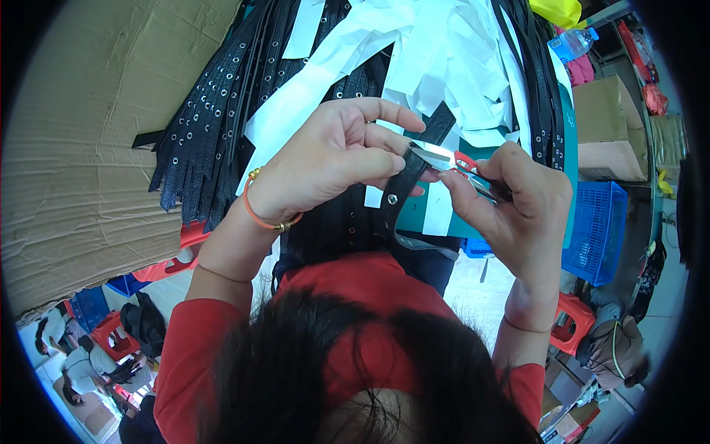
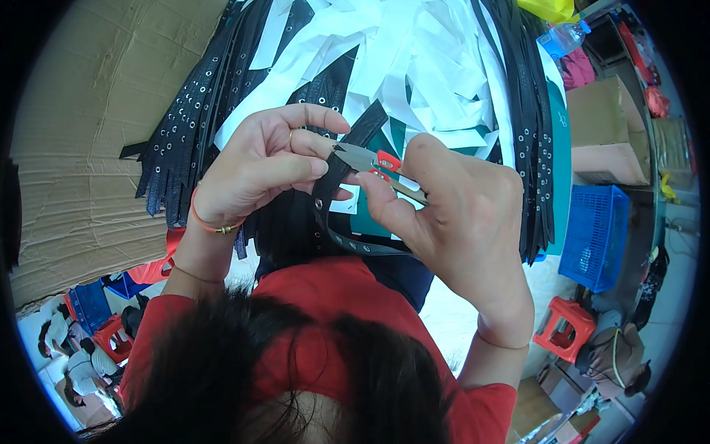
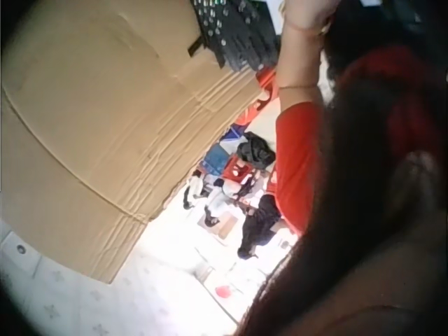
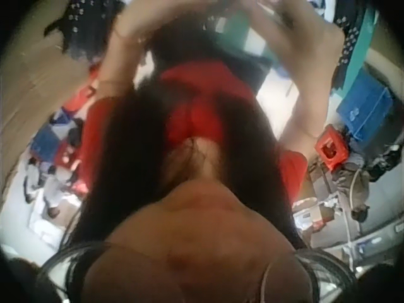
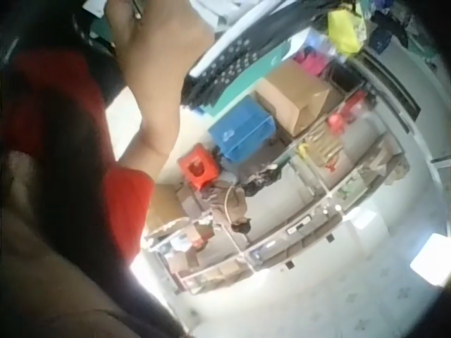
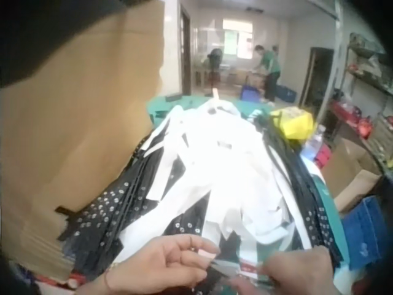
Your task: Trim excess material and threads from black belts using small clippers in a factory setting.
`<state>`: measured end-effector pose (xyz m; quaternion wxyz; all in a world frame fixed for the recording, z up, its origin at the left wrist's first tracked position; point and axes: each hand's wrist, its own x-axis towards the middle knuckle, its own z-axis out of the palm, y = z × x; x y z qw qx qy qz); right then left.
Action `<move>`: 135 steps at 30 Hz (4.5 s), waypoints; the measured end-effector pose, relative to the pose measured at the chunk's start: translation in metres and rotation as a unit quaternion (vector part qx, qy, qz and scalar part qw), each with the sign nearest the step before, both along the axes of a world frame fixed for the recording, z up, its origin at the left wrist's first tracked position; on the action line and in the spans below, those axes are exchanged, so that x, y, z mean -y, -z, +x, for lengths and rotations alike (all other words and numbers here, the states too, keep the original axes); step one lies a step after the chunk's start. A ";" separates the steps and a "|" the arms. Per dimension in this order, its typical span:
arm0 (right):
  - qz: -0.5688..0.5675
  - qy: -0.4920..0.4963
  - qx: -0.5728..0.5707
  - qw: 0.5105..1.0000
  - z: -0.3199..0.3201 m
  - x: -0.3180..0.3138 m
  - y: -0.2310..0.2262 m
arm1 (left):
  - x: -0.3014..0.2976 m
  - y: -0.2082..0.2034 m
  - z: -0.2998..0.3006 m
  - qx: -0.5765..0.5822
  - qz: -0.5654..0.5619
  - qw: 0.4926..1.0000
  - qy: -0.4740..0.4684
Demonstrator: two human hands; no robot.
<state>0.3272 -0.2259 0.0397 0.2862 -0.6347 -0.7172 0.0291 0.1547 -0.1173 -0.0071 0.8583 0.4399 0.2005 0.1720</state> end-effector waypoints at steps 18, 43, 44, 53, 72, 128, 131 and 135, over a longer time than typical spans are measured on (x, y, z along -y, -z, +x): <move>-0.035 0.048 -0.196 0.979 0.001 0.005 0.012 | -0.005 -0.006 -0.007 -0.011 0.066 0.998 -0.013; -0.050 0.045 -0.080 0.995 -0.004 0.003 0.008 | -0.001 0.016 -0.001 -0.003 -0.014 1.000 -0.021; -0.051 0.045 -0.081 0.994 -0.002 0.003 0.009 | -0.001 0.019 0.000 -0.004 -0.014 1.000 -0.021; -0.085 0.035 -0.129 0.987 0.003 0.002 0.014 | 0.002 0.019 0.007 -0.018 -0.014 1.000 -0.018; -0.041 0.003 -0.187 0.981 0.013 0.000 0.031 | 0.002 0.006 0.000 0.043 -0.066 0.997 -0.021; -0.085 0.170 -0.567 0.801 -0.013 -0.020 0.037 | 0.030 0.042 0.015 0.042 0.085 0.977 -0.192; -0.075 0.177 -0.549 0.814 -0.014 -0.018 0.038 | 0.031 0.044 0.017 0.038 0.115 0.973 -0.196; -0.070 0.154 -0.462 0.870 -0.014 -0.016 0.042 | 0.031 0.046 0.017 -0.003 0.134 0.974 -0.181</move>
